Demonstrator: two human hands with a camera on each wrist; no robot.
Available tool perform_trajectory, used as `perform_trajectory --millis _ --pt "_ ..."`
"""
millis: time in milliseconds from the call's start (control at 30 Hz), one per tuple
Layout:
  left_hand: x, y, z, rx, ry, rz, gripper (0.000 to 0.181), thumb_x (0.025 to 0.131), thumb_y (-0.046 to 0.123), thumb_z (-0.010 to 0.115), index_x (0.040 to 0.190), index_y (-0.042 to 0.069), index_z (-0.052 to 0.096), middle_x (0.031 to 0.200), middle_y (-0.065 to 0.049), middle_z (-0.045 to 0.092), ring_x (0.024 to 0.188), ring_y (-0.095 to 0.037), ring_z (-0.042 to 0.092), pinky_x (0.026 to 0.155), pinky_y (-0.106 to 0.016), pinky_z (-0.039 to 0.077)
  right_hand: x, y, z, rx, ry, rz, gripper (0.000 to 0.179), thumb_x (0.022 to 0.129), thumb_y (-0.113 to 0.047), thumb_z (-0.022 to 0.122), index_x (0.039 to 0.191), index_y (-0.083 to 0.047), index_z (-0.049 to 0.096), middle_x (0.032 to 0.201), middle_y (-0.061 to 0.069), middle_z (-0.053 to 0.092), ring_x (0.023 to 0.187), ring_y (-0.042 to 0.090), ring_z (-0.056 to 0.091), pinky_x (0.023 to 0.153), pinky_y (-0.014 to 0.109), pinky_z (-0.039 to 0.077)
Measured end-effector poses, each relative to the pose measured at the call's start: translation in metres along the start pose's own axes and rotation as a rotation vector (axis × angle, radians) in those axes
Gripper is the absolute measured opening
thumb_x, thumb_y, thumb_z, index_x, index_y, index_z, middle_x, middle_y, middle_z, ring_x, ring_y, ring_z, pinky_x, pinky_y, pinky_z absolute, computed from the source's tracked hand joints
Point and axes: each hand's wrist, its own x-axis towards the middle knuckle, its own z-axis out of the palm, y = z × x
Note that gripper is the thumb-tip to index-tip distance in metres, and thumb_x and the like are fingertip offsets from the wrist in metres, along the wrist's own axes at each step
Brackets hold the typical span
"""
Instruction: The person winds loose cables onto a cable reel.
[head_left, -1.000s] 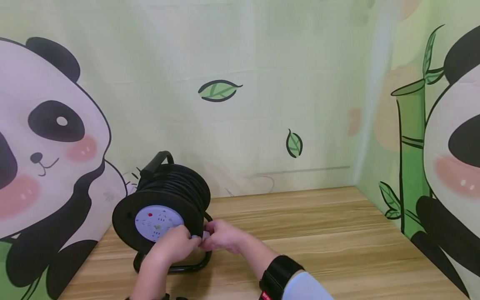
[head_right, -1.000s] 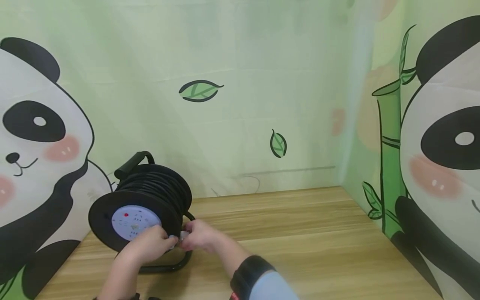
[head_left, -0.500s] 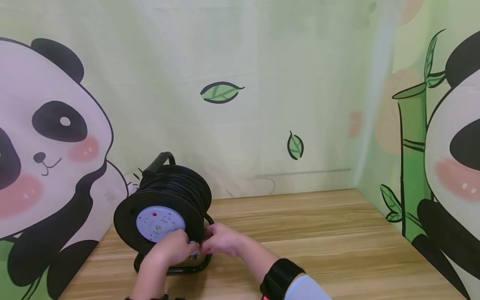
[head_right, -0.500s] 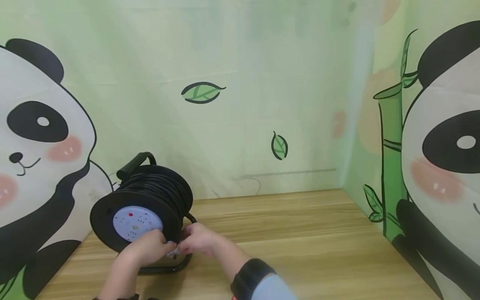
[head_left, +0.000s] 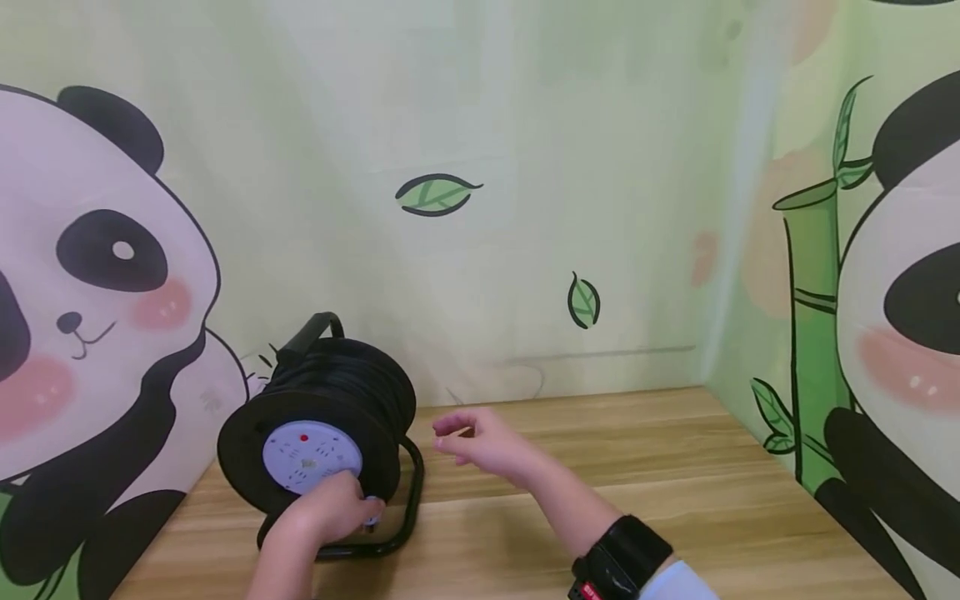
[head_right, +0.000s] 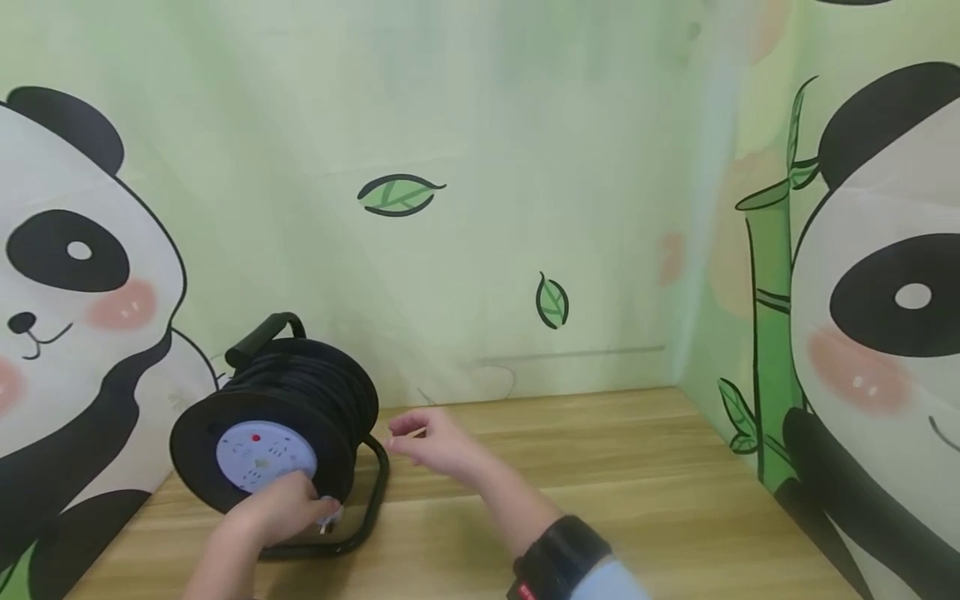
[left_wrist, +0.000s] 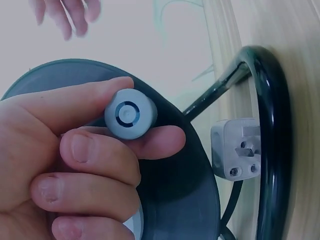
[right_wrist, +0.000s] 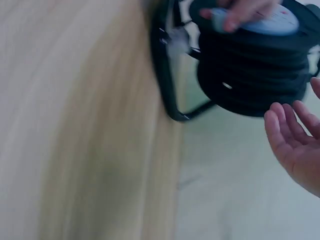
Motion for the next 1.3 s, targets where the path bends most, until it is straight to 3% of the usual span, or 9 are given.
perform_trajectory --millis 200,333,467,733,1000,1300 --pt "0.011 -0.023 0.003 -0.029 -0.042 0.037 0.033 0.094 0.032 0.067 0.075 0.006 0.068 0.073 -0.004 0.061 0.070 -0.019 0.057 0.067 -0.036 0.046 -0.031 0.002 -0.036 -0.359 0.101 -0.100 0.040 0.098 -0.027 0.068 0.131 -0.004 0.063 0.131 0.011 0.063 0.116 0.029 0.060 0.093 0.047 0.051" --pt "0.019 -0.040 0.007 -0.042 -0.044 0.044 0.034 0.091 0.034 0.070 0.072 0.007 0.068 0.070 -0.002 0.061 0.069 -0.019 0.056 0.065 -0.035 0.044 -0.052 0.007 -0.053 -0.484 0.170 -0.151 0.041 0.097 -0.026 0.070 0.130 -0.002 0.064 0.130 0.013 0.062 0.119 0.035 0.057 0.096 0.051 0.049" --pt "0.019 -0.046 0.006 -0.023 -0.036 0.008 0.033 0.091 0.033 0.071 0.072 0.006 0.066 0.071 -0.003 0.059 0.071 -0.019 0.055 0.068 -0.037 0.043 -0.071 0.013 -0.068 -0.541 0.224 -0.155 0.045 0.096 -0.029 0.071 0.131 -0.002 0.063 0.134 0.015 0.059 0.121 0.037 0.056 0.098 0.054 0.047" --pt "0.000 -0.042 -0.002 0.010 -0.028 -0.021 0.035 0.092 0.027 0.069 0.065 0.007 0.059 0.064 -0.001 0.052 0.065 -0.018 0.051 0.064 -0.034 0.041 -0.095 0.035 -0.092 -0.581 0.305 -0.080 0.048 0.096 -0.032 0.073 0.133 -0.004 0.063 0.139 0.014 0.057 0.125 0.036 0.054 0.102 0.055 0.044" --pt "-0.002 -0.058 -0.009 -0.024 -0.041 -0.094 0.030 0.094 0.026 0.070 0.076 0.003 0.063 0.074 -0.005 0.056 0.071 -0.021 0.053 0.068 -0.036 0.043 -0.103 0.055 -0.110 -0.704 0.328 -0.023 0.055 0.095 -0.030 0.073 0.139 -0.001 0.056 0.142 0.021 0.053 0.129 0.042 0.051 0.106 0.058 0.040" --pt "-0.001 -0.074 -0.014 -0.035 -0.028 -0.112 0.030 0.094 0.025 0.071 0.076 0.003 0.060 0.074 -0.005 0.055 0.071 -0.020 0.052 0.068 -0.036 0.043 -0.115 0.067 -0.122 -0.790 0.328 -0.017 0.056 0.093 -0.032 0.075 0.135 0.000 0.059 0.138 0.022 0.055 0.124 0.043 0.054 0.102 0.060 0.042"
